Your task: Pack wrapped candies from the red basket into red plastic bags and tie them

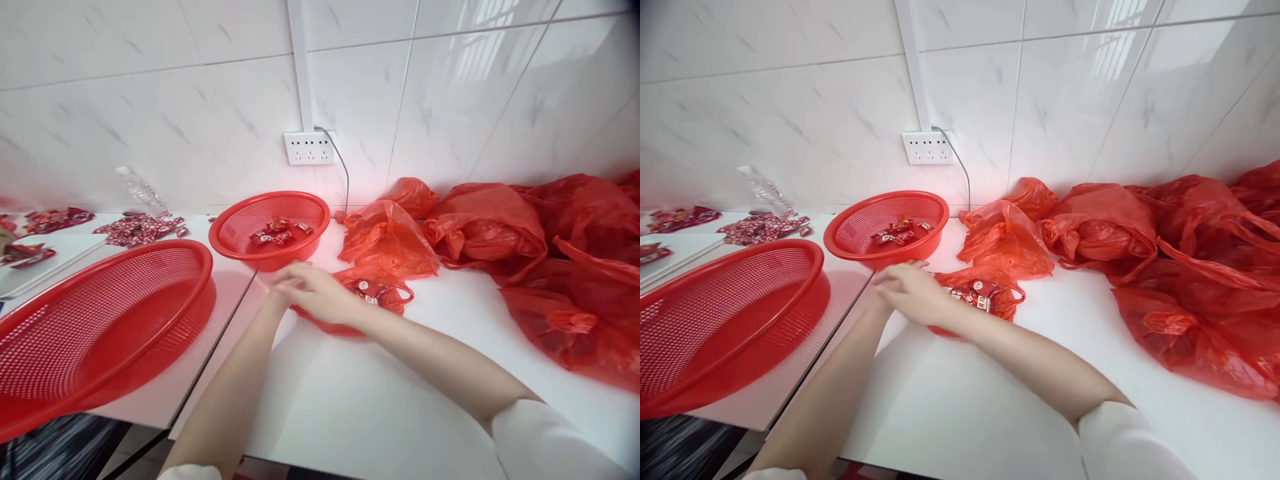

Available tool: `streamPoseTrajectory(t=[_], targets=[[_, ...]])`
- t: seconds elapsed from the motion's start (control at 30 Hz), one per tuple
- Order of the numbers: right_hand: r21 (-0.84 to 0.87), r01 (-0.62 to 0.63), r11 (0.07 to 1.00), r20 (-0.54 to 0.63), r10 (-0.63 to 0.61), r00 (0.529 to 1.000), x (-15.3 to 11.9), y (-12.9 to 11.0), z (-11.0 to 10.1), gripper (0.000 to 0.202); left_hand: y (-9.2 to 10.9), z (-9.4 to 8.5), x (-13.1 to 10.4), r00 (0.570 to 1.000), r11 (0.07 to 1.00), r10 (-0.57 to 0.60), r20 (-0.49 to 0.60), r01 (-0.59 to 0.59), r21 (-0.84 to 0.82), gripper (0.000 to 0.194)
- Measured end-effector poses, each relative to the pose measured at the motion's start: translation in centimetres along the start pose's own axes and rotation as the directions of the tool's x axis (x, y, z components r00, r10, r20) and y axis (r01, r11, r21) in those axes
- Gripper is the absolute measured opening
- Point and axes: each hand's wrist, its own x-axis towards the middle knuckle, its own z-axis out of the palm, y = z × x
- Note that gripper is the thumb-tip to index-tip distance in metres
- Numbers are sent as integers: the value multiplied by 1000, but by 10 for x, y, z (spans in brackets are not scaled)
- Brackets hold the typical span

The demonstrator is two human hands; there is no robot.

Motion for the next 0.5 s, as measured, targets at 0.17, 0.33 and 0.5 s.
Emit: streamPoseTrajectory(t=[0.17, 0.33, 0.5], targets=[[-731, -265, 629, -188, 188, 964, -62, 27, -89, 68, 3, -30, -15, 956, 921, -213, 201, 128, 367, 30], [-709, -404, 578, -164, 422, 892, -96, 36, -144, 54, 16, -61, -25, 939, 918, -210, 272, 93, 387, 16], [-233, -233, 944, -276, 165, 947, -101, 10, -184, 43, 50, -111, -37, 982, 982, 0, 187, -35, 185, 31]])
